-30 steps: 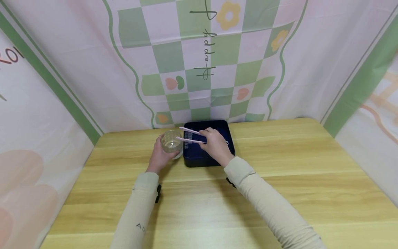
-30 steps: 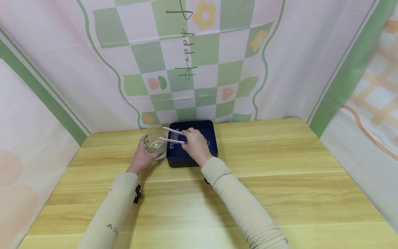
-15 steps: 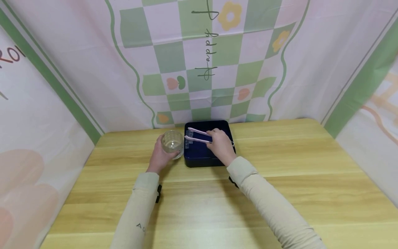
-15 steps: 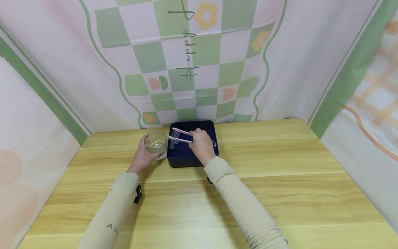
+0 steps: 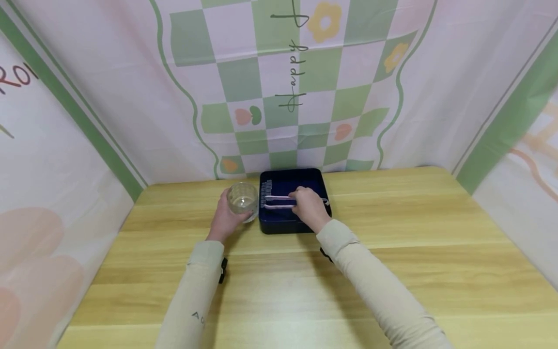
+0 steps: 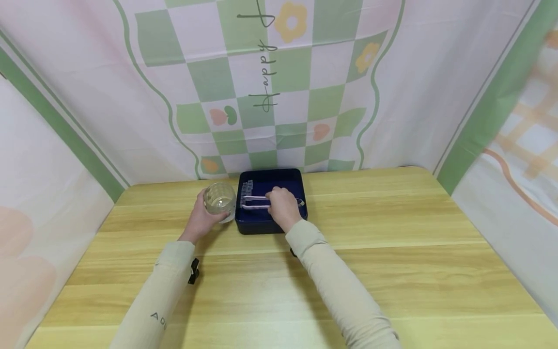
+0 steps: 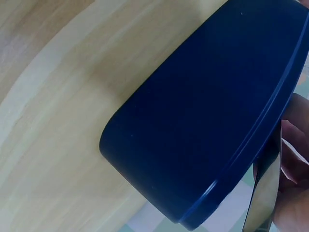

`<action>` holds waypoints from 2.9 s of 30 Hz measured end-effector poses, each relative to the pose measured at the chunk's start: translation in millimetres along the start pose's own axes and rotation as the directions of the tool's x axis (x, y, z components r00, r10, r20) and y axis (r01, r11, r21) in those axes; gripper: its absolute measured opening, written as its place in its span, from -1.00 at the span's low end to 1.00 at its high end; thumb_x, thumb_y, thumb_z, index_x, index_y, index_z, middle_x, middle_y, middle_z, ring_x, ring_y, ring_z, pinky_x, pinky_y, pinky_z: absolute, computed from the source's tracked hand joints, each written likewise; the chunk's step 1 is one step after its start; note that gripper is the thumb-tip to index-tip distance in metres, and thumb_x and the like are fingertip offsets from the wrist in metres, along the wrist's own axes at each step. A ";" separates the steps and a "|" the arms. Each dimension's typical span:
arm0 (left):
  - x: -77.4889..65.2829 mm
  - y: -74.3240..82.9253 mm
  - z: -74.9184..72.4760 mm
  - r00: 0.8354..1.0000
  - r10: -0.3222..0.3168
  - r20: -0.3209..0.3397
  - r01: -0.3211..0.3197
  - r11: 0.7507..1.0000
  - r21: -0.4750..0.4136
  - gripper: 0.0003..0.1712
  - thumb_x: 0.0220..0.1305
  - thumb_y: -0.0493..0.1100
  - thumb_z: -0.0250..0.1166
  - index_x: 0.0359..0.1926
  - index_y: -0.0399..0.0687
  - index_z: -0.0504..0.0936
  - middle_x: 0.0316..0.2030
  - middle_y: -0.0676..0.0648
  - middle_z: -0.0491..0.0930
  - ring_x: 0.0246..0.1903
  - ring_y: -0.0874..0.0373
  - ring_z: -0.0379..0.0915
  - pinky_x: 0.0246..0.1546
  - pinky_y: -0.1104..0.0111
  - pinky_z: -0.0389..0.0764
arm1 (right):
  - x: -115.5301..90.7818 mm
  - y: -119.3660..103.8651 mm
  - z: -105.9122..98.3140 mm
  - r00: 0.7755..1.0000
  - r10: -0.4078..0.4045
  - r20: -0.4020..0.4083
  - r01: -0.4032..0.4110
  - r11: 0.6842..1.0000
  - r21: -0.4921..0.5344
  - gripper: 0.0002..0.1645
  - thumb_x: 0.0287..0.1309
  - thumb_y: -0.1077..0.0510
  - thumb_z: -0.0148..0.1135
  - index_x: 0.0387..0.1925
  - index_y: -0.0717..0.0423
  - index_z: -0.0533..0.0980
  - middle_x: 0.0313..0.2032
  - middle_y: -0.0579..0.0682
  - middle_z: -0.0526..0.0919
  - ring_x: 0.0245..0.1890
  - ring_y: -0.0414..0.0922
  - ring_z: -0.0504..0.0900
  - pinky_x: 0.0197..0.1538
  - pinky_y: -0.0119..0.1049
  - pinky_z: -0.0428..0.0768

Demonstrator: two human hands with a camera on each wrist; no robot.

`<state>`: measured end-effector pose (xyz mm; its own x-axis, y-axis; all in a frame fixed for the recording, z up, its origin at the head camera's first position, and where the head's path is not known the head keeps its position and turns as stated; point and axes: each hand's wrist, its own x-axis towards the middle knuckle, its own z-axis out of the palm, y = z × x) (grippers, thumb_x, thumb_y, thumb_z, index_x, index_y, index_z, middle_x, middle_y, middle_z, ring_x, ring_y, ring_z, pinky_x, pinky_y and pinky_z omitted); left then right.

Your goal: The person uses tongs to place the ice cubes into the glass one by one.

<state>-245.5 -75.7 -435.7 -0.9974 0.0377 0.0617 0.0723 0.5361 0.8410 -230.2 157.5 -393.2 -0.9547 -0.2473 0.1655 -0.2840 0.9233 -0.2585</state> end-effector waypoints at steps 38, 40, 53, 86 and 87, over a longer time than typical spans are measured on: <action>2.2 -4.6 0.0 1.000 0.012 -0.004 -0.012 1.000 -0.024 0.12 -0.07 -0.17 0.51 0.43 -0.13 0.01 0.35 -0.23 0.22 0.36 -0.15 0.17 0.41 -0.03 0.19 | 3.4 4.3 2.2 0.995 -0.023 0.094 0.019 0.999 0.043 -0.59 0.07 0.28 0.33 0.02 0.21 0.59 -0.04 0.15 0.65 -0.01 0.10 0.61 0.06 -0.12 0.63; 2.5 -5.0 0.0 1.000 0.012 -0.004 -0.012 1.000 -0.026 0.12 -0.07 -0.17 0.51 0.43 -0.13 0.01 0.35 -0.23 0.21 0.36 -0.15 0.17 0.42 -0.03 0.18 | 3.5 3.7 2.8 0.994 -0.025 0.102 0.019 0.998 0.054 -0.58 0.07 0.27 0.33 0.03 0.21 0.59 -0.03 0.14 0.64 0.00 0.10 0.61 0.06 -0.12 0.63; 2.7 -4.1 1.0 1.000 0.001 0.000 -0.001 0.999 -0.040 0.14 -0.07 -0.17 0.51 0.44 -0.14 0.00 0.36 -0.23 0.20 0.36 -0.15 0.17 0.41 -0.02 0.20 | 4.1 3.2 4.6 0.995 0.005 0.104 -0.011 0.998 0.054 -0.63 0.09 0.26 0.31 -0.02 0.21 0.61 -0.08 0.15 0.67 -0.01 0.09 0.62 0.07 -0.09 0.62; 1.6 -4.1 1.6 1.000 0.003 -0.008 -0.003 1.000 -0.006 0.12 -0.06 -0.16 0.50 0.43 -0.15 0.00 0.36 -0.25 0.20 0.35 -0.16 0.17 0.41 -0.05 0.19 | 3.4 14.7 -17.7 0.995 0.099 -0.033 -0.093 0.984 0.151 -0.61 0.11 0.25 0.27 0.01 0.22 0.59 -0.07 0.20 0.65 -0.19 0.06 0.64 -0.24 -0.16 0.62; 1.5 -4.0 1.6 1.000 0.003 -0.008 -0.003 1.000 -0.007 0.13 -0.06 -0.16 0.50 0.43 -0.15 0.00 0.36 -0.25 0.21 0.35 -0.16 0.17 0.40 -0.05 0.20 | 4.2 14.1 -18.7 0.994 0.101 -0.039 -0.094 0.983 0.156 -0.61 0.11 0.25 0.27 0.02 0.22 0.59 -0.06 0.20 0.64 -0.19 0.06 0.63 -0.24 -0.16 0.62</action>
<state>-247.4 -76.5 -439.9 -0.9971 0.0321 0.0685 0.0751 0.5304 0.8444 -236.5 175.0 -378.4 -0.9743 -0.1414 0.1752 -0.2036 0.8854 -0.4178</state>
